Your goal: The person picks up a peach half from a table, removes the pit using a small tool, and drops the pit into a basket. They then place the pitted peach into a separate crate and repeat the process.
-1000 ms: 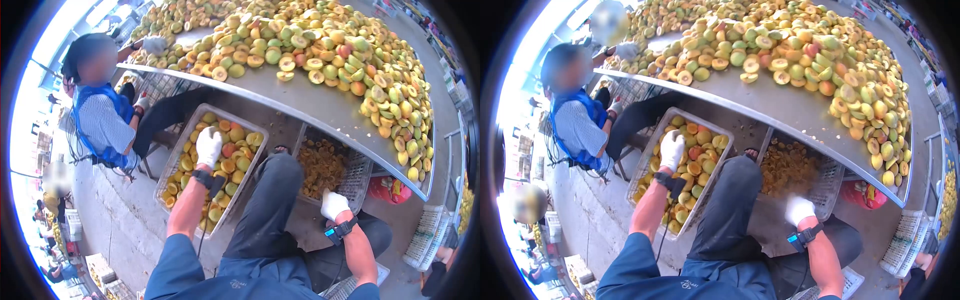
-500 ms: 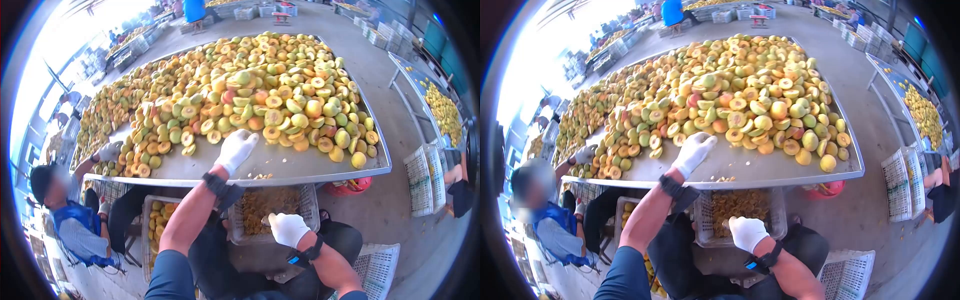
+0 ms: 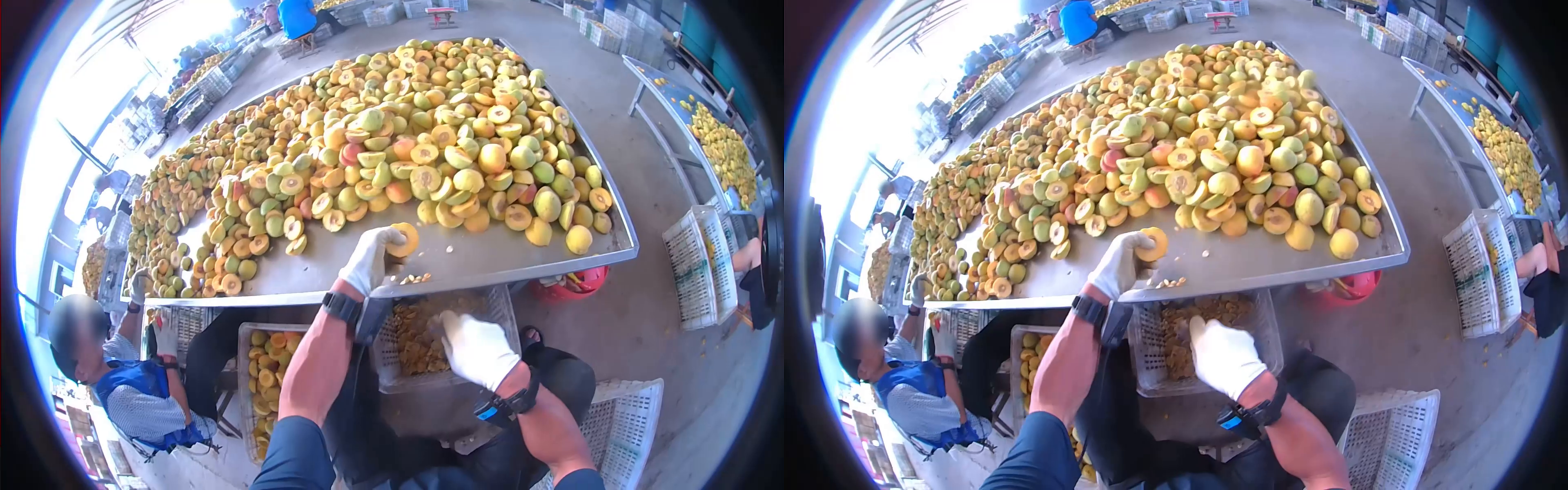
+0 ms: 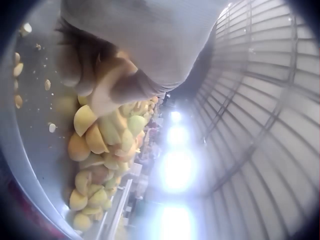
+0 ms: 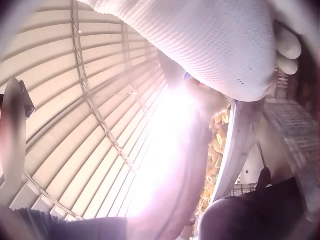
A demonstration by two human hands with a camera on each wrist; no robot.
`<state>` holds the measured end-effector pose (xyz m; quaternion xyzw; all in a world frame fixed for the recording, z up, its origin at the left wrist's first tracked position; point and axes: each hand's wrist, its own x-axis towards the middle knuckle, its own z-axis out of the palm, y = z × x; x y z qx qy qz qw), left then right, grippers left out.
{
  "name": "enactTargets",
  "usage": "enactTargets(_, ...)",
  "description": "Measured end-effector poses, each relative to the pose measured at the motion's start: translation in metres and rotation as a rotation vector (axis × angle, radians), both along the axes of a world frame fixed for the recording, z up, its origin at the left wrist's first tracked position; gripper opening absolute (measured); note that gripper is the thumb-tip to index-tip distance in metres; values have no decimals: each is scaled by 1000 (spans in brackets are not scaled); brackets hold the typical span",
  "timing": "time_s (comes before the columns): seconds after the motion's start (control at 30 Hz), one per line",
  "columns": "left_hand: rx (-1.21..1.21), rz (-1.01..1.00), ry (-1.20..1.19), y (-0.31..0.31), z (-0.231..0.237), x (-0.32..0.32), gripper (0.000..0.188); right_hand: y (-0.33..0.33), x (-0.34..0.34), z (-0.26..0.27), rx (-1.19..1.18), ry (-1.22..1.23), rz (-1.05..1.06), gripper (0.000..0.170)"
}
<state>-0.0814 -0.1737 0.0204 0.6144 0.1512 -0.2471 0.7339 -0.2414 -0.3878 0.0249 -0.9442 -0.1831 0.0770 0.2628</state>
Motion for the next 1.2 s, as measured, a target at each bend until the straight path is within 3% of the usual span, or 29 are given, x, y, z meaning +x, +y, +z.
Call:
enactTargets(0.07,-240,11,-9,9,21,-37,27,6,2,5,170,-170,-63,16)
enactTargets(0.13,-281,88,-57,8,30,-68,32,12,3,15,299,-297,-92,19)
enactTargets(0.2,-55,105,-218,2,35,-90,47,20,6,16,460,-363,-75,28)
enactTargets(0.3,-83,99,-283,7,30,-101,55,32,9,16,457,-389,-72,29)
enactTargets(0.37,-277,175,-339,4,29,-99,52,39,12,7,453,-411,-103,28)
enactTargets(0.7,-281,96,-388,10,29,-100,48,56,20,4,418,-388,-94,30)
enactTargets(0.77,-622,98,-228,13,19,-97,43,59,20,6,428,-394,-102,27)
enactTargets(0.87,-827,215,-206,9,22,-97,50,61,20,4,432,-374,-112,26)
enactTargets(1.0,-799,282,-223,0,31,-101,51,61,17,4,444,-356,-110,22)
enactTargets(1.1,-950,200,-165,-1,30,-98,42,60,16,6,408,-320,-122,20)
enactTargets(1.2,-781,347,-31,-3,16,-93,38,62,14,1,317,-320,-113,19)
